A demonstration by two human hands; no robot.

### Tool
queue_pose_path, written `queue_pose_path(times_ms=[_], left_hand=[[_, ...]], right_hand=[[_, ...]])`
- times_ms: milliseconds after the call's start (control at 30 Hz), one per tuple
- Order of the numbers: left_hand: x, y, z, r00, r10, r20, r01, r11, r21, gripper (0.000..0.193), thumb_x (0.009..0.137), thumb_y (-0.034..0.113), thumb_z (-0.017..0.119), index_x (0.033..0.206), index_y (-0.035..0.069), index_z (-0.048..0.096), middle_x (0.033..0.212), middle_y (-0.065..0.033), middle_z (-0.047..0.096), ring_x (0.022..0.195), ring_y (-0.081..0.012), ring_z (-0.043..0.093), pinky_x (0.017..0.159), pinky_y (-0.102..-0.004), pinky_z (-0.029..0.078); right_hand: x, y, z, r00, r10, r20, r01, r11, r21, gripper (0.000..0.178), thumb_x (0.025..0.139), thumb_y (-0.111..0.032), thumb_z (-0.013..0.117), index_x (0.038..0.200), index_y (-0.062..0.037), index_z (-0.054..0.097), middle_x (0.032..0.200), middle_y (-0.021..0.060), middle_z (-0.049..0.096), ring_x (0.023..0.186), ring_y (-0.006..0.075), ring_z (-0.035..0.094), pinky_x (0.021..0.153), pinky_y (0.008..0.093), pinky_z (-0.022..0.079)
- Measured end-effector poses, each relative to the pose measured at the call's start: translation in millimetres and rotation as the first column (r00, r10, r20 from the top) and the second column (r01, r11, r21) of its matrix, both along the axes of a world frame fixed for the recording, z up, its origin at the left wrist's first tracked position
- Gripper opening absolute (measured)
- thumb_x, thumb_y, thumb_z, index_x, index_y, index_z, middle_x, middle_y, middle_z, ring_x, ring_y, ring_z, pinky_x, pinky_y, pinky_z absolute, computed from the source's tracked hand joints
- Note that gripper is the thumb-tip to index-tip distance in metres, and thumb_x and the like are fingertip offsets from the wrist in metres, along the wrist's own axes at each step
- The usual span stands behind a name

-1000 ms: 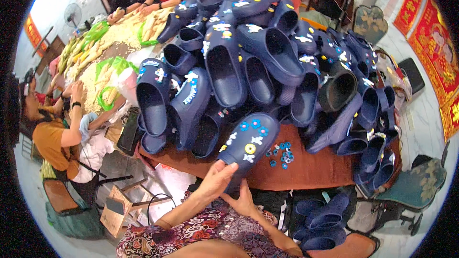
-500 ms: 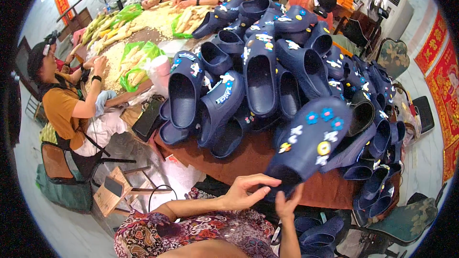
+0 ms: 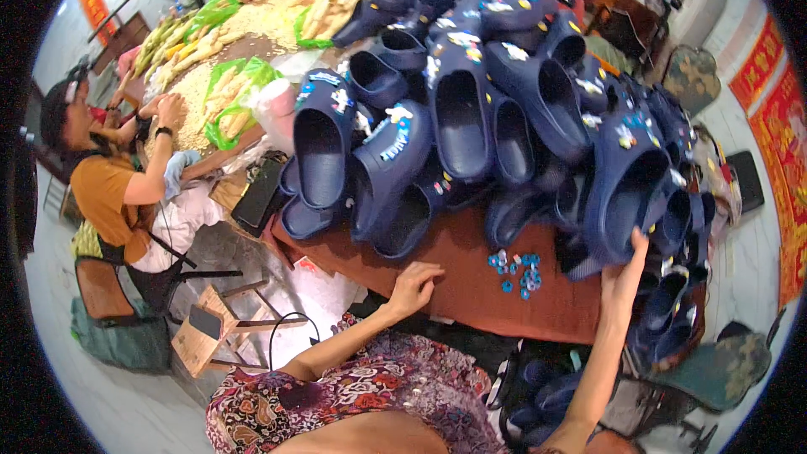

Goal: Manually attaching decorative charms into the holes of foam clogs.

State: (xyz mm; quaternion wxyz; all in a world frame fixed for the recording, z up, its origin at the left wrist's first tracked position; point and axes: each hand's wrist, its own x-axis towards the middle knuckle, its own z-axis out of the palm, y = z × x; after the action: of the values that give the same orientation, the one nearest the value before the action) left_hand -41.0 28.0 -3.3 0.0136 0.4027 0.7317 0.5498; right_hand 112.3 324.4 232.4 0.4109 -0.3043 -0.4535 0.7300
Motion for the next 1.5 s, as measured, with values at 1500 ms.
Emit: queue_pose_path(times_ms=[1500], left_hand=[[1,6,-18,0.943,-0.017,-0.333,-0.024,0.993,-0.119,0.031,0.071,-0.007,0.059,0.098,0.005,0.07,0.108,-0.0144,0.064,0.097,-0.0316,0.059,0.086,-0.0382,0.048]], right_hand=[[207,-92,-271,0.441,-0.774,0.454,0.502,0.632,0.59,0.031,0.083,0.0,0.061,0.112,-0.0036,0.053,0.101,0.0072,0.053,0.083,0.0173,0.055,0.08,0.0303,0.046]])
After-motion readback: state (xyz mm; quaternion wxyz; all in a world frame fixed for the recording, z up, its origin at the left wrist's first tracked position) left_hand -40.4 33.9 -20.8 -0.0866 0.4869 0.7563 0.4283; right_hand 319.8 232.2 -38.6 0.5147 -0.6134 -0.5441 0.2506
